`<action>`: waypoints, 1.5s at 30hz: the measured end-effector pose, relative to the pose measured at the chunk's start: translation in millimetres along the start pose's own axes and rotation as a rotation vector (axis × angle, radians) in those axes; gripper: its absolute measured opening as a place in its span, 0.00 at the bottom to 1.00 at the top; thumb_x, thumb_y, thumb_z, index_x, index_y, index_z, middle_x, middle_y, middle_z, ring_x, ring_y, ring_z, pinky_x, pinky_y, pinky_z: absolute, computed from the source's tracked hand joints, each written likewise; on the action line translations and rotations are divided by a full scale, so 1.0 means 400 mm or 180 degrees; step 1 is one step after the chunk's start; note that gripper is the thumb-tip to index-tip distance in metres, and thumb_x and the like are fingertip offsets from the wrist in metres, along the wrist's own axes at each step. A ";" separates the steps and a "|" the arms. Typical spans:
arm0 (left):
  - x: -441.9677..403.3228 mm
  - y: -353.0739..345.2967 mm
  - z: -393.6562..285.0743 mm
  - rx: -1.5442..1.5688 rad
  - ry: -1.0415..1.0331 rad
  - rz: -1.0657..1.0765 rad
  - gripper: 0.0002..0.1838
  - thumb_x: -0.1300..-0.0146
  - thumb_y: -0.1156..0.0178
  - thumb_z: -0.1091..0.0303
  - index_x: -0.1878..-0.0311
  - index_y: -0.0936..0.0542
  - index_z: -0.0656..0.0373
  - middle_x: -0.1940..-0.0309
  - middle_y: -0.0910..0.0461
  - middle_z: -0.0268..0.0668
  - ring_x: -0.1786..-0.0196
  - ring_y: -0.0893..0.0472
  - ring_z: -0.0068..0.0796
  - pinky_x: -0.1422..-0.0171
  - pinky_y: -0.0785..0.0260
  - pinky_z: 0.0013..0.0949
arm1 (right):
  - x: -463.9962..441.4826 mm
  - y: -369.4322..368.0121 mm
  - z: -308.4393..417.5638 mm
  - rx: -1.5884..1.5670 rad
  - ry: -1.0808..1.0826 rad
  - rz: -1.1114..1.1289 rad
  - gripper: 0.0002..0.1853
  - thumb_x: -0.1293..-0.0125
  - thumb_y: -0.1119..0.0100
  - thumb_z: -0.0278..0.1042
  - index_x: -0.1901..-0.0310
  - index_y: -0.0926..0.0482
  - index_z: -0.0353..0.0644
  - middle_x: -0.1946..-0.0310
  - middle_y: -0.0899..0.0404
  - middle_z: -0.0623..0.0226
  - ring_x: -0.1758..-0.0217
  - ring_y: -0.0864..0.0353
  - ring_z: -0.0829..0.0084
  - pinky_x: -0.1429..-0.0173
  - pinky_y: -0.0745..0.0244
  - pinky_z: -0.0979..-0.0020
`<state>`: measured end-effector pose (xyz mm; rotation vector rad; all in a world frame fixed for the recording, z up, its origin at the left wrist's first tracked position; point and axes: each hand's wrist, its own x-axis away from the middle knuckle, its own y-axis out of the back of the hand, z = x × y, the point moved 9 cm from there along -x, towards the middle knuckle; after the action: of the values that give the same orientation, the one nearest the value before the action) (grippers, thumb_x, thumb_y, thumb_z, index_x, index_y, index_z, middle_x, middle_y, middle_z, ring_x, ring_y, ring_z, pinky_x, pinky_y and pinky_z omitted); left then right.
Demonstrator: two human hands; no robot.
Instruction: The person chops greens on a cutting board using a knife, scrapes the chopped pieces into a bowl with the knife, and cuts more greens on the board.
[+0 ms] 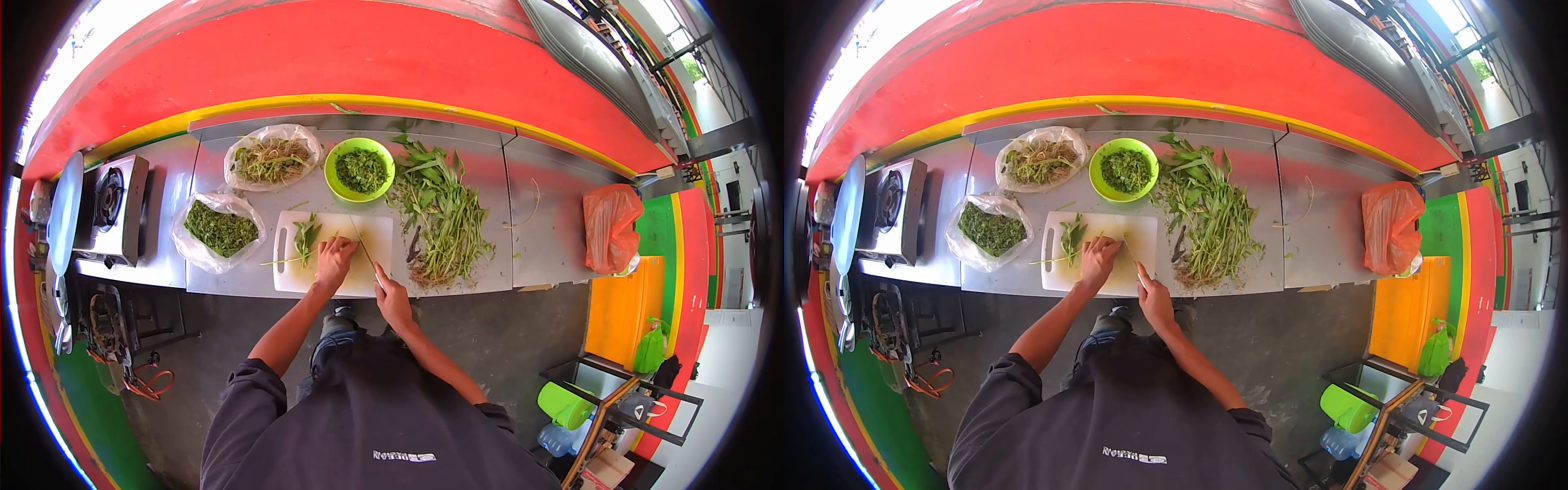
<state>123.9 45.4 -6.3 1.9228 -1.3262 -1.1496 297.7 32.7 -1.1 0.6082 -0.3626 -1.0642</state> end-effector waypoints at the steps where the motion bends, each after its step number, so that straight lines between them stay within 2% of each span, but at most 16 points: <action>1: 0.000 0.003 0.001 -0.0001 -0.0014 -0.0057 0.12 0.41 0.36 0.70 0.54 0.13 0.49 0.62 0.18 0.27 0.55 0.20 0.30 0.51 0.36 0.40 | 0.004 0.004 0.004 -0.0081 0.0060 -0.0035 0.28 0.31 0.41 0.25 0.29 0.30 0.45 0.72 0.21 0.43 0.68 0.20 0.44 0.62 0.26 0.55; 7: -0.006 0.000 0.001 0.0043 -0.0009 0.0009 0.10 0.41 0.36 0.71 0.56 0.13 0.49 0.62 0.17 0.27 0.55 0.20 0.31 0.50 0.36 0.39 | 0.001 -0.009 -0.007 0.0026 -0.0120 0.0169 0.28 0.32 0.42 0.25 0.29 0.30 0.45 0.70 0.21 0.42 0.66 0.19 0.43 0.61 0.26 0.54; 14: -0.010 0.012 0.002 0.0045 -0.0032 -0.0124 0.09 0.41 0.36 0.70 0.56 0.14 0.49 0.63 0.18 0.27 0.56 0.20 0.31 0.51 0.37 0.40 | -0.004 -0.004 -0.005 -0.0136 -0.0086 0.0092 0.28 0.31 0.42 0.25 0.29 0.30 0.45 0.70 0.21 0.42 0.66 0.20 0.43 0.61 0.26 0.53; 23: -0.004 0.003 -0.003 -0.0050 -0.0049 0.0034 0.09 0.39 0.36 0.69 0.56 0.14 0.49 0.63 0.18 0.28 0.57 0.20 0.30 0.51 0.37 0.39 | -0.031 -0.019 -0.003 0.0062 -0.0112 0.0150 0.28 0.31 0.42 0.25 0.29 0.30 0.45 0.70 0.21 0.42 0.66 0.20 0.43 0.62 0.26 0.54; 32: -0.006 0.008 -0.018 0.0023 -0.0033 0.0152 0.08 0.38 0.37 0.68 0.55 0.14 0.49 0.63 0.19 0.29 0.57 0.20 0.32 0.51 0.37 0.40 | -0.030 -0.019 -0.009 0.0058 -0.0122 0.0156 0.29 0.31 0.43 0.27 0.28 0.31 0.47 0.70 0.20 0.42 0.65 0.19 0.43 0.61 0.26 0.51; 45: -0.006 0.000 -0.011 0.0075 0.0019 0.0147 0.09 0.39 0.34 0.71 0.55 0.14 0.53 0.60 0.16 0.31 0.56 0.18 0.35 0.50 0.35 0.41 | -0.028 -0.017 -0.006 0.0096 -0.0154 0.0079 0.28 0.31 0.42 0.28 0.29 0.31 0.49 0.74 0.21 0.45 0.69 0.19 0.44 0.63 0.26 0.50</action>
<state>127.5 47.5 -3.3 1.9007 -1.3796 -1.1097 289.2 41.2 -6.9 0.6042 -0.4281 -1.0525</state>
